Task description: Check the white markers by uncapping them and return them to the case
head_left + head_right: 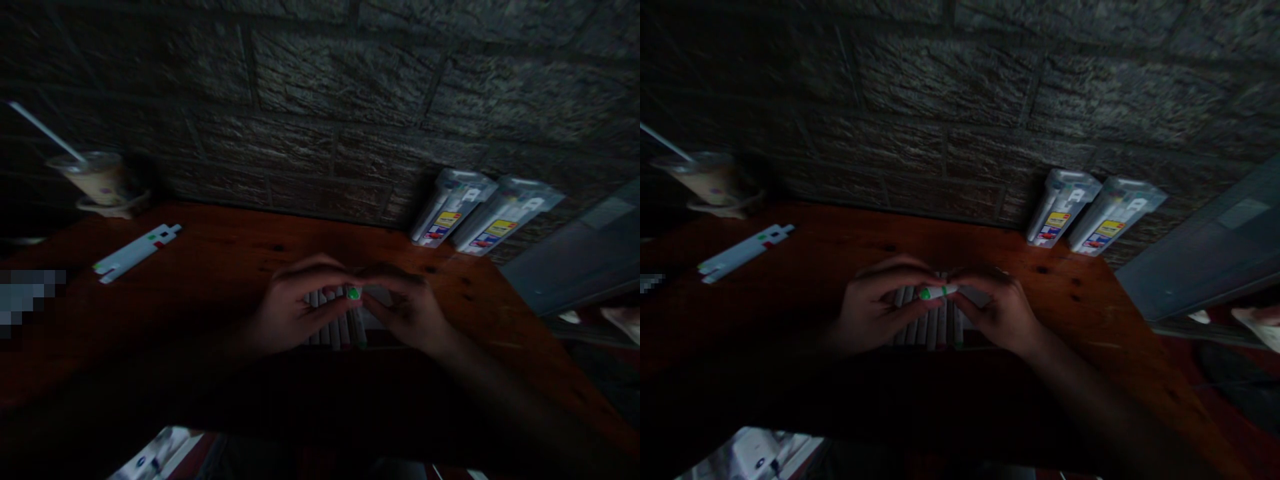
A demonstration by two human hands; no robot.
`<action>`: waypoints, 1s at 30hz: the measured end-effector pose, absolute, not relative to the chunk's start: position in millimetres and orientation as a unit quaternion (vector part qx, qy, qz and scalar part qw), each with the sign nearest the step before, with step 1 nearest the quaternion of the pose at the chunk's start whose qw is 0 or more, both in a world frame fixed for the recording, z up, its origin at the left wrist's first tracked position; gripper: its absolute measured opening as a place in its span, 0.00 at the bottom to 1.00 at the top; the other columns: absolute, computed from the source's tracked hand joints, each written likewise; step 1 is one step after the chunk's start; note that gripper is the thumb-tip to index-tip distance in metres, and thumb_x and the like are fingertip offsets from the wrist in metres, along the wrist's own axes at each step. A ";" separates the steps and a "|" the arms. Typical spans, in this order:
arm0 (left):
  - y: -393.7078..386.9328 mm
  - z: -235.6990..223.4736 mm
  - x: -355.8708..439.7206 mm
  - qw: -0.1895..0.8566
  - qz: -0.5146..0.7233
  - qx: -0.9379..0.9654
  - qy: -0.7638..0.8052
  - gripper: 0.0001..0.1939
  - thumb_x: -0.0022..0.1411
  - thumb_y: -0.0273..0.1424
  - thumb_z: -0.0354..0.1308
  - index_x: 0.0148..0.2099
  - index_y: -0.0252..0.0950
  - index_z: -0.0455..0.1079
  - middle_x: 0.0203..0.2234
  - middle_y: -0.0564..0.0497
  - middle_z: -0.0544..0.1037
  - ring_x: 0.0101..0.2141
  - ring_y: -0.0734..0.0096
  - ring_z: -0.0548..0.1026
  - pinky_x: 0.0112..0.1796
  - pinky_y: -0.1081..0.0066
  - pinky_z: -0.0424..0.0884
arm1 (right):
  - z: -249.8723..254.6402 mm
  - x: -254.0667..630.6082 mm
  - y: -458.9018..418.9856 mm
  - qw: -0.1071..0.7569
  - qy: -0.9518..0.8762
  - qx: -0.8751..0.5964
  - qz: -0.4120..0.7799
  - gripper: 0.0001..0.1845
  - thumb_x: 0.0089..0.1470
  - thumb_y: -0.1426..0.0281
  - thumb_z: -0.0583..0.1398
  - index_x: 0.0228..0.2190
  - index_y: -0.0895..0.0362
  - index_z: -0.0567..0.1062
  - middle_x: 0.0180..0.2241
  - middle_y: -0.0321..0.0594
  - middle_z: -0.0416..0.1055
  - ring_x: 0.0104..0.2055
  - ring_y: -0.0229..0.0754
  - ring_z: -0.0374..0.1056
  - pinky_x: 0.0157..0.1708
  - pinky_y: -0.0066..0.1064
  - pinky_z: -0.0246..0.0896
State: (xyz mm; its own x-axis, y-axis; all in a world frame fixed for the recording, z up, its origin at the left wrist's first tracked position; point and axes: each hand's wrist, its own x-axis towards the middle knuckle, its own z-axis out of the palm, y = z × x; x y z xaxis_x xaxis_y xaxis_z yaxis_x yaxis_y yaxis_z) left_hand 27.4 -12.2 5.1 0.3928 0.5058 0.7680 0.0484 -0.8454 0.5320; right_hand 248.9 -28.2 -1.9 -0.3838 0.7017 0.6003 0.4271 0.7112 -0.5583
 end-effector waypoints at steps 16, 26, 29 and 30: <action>19.0 -11.5 22.5 0.209 0.416 0.846 0.260 0.07 0.68 0.33 0.63 0.45 0.37 0.76 0.37 0.50 0.82 0.38 0.67 0.79 0.40 0.67 0.74 | 13.7 245.0 -40.2 0.592 -0.688 -0.392 0.148 0.08 0.49 0.72 0.73 0.32 0.52 0.81 0.29 0.34 0.82 0.27 0.39 0.77 0.27 0.29 0.74; 6.0 -6.2 25.6 0.116 0.382 0.899 0.179 0.07 0.67 0.28 0.63 0.46 0.33 0.75 0.40 0.47 0.81 0.43 0.64 0.75 0.44 0.65 0.71 | 16.9 239.6 -55.8 0.534 -0.796 -0.272 0.088 0.12 0.52 0.76 0.71 0.39 0.55 0.81 0.30 0.38 0.79 0.30 0.38 0.76 0.29 0.29 0.71; 4.9 -8.3 25.9 0.112 0.391 0.897 0.171 0.08 0.66 0.27 0.64 0.47 0.33 0.75 0.41 0.47 0.80 0.44 0.64 0.75 0.45 0.65 0.72 | 15.3 239.8 -56.4 0.529 -0.805 -0.255 0.081 0.13 0.52 0.77 0.70 0.41 0.56 0.81 0.31 0.39 0.80 0.31 0.38 0.76 0.29 0.28 0.71; 4.9 -8.7 25.6 0.112 0.391 0.898 0.167 0.08 0.66 0.27 0.64 0.47 0.33 0.74 0.41 0.47 0.80 0.44 0.64 0.75 0.46 0.65 0.72 | 14.8 239.9 -56.6 0.526 -0.808 -0.254 0.081 0.13 0.53 0.77 0.70 0.41 0.56 0.81 0.31 0.39 0.80 0.31 0.38 0.76 0.30 0.27 0.71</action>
State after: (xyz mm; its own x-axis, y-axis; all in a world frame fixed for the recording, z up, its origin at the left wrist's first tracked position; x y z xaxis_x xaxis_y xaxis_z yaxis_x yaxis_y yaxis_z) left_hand 25.6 4.9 -8.7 0.6376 0.3879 0.6655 0.2126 -0.9190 0.3320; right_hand 239.9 -56.6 14.8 -0.3180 0.4953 0.8084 0.3257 0.8578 -0.3975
